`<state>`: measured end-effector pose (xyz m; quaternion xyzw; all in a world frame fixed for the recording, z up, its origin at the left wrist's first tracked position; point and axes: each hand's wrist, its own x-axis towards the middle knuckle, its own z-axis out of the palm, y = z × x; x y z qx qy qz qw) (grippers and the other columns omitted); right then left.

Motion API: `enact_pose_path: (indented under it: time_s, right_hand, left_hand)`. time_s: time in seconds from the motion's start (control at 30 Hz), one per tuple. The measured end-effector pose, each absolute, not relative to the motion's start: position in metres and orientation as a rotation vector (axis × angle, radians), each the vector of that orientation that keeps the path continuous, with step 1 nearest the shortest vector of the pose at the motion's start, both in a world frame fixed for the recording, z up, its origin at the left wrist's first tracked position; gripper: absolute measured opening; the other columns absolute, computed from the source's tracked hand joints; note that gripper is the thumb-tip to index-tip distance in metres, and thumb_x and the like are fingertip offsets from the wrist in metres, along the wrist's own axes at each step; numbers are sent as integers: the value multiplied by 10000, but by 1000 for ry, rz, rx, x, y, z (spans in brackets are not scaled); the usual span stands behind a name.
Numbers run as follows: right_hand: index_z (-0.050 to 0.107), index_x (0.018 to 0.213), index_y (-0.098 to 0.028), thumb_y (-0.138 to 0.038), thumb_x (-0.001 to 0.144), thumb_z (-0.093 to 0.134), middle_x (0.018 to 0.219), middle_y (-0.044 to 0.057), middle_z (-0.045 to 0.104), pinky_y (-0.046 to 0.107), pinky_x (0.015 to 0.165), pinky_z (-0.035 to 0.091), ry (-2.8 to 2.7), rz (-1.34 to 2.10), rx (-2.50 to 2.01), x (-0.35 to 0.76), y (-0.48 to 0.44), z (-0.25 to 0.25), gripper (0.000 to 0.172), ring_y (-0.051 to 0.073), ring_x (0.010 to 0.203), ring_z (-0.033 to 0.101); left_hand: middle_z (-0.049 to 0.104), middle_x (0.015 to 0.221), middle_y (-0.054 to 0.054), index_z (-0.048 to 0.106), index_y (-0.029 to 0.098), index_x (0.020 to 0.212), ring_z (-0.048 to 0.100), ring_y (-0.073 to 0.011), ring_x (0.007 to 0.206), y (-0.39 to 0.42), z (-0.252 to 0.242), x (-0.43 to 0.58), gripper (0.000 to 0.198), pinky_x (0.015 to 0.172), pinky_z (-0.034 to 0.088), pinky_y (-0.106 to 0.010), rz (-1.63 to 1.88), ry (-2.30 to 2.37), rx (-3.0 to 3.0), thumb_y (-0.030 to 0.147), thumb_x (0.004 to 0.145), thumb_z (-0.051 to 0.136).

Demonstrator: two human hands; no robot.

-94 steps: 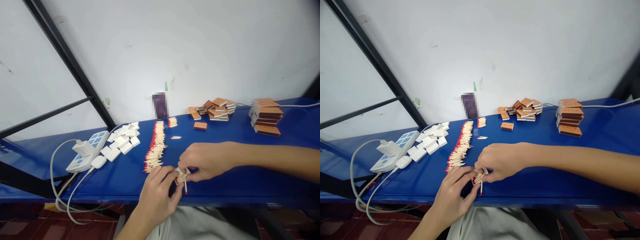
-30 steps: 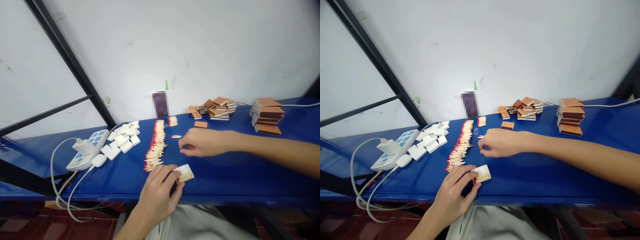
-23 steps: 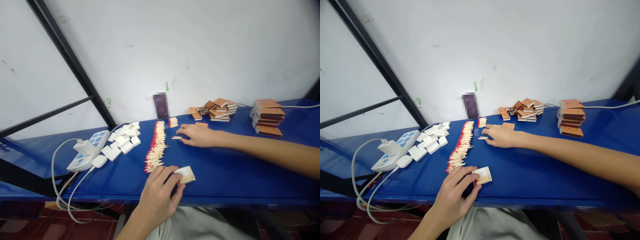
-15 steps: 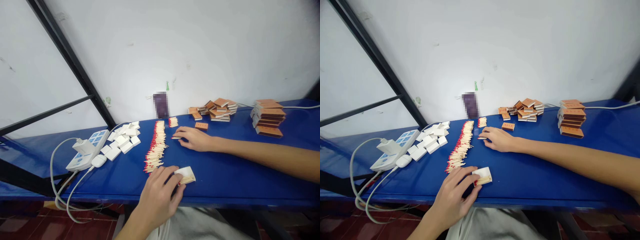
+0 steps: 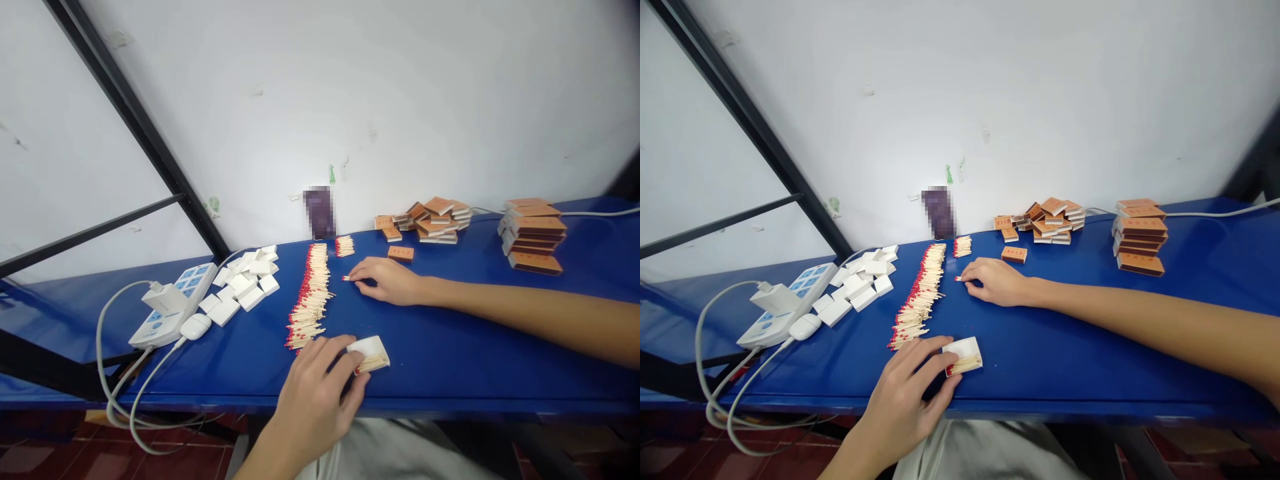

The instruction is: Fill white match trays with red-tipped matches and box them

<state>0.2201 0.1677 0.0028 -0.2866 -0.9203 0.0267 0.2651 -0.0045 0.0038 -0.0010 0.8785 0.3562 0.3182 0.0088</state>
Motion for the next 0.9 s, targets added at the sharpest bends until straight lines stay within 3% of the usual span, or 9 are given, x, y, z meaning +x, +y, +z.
enact_pose_path:
  time_s: [0.3,0.4,0.57,0.73,0.83,0.9]
  right_hand:
    - [736,1028,-179,-194,903,518,1056,64,740,359,896,519,-2478,69,-796,220,168,2,252,212,984,669]
    - [725,1059,-189,-216,913,511,1133,69,716,364,922,516,-2445,52,-795,220,166,2,260,216,1023,665]
    - [670,1187,-202,-278,929,499,1308,92,622,410,1022,469,-2410,34,-865,223,164,4,319,244,1184,592]
    - [485,1403,-171,-301,959,416,1450,133,498,470,1098,388,-2491,51,-907,221,180,11,467,272,1327,470]
    - [448,1417,-107,-297,968,379,1457,174,479,439,1106,370,-2550,35,-1023,215,209,20,492,276,1326,468]
    - [500,1370,-112,-308,979,364,1396,163,546,385,1078,389,-2617,27,-1150,210,234,28,458,260,1278,516]
  left_hand:
    - [606,1210,-80,559,201,1169,584,-256,1001,3,0,-5,193,872,481,-431,972,1115,2761,193,980,525]
    - [612,1200,-80,536,194,1225,574,-256,1000,2,2,-4,247,866,482,-423,953,1109,2774,198,978,526]
    - [612,1203,-69,517,202,1265,557,-253,1021,2,4,-4,281,890,478,-415,884,1102,2765,226,986,529]
    - [609,1205,-68,512,208,1272,549,-256,1025,2,5,-5,286,899,477,-422,871,1100,2748,232,987,523]
    - [609,1195,-73,516,205,1263,549,-254,1009,1,5,-4,278,882,483,-418,879,1087,2741,227,986,520]
    - [611,1189,-75,522,203,1253,551,-252,1003,1,5,-4,269,877,487,-418,883,1092,2738,231,986,522]
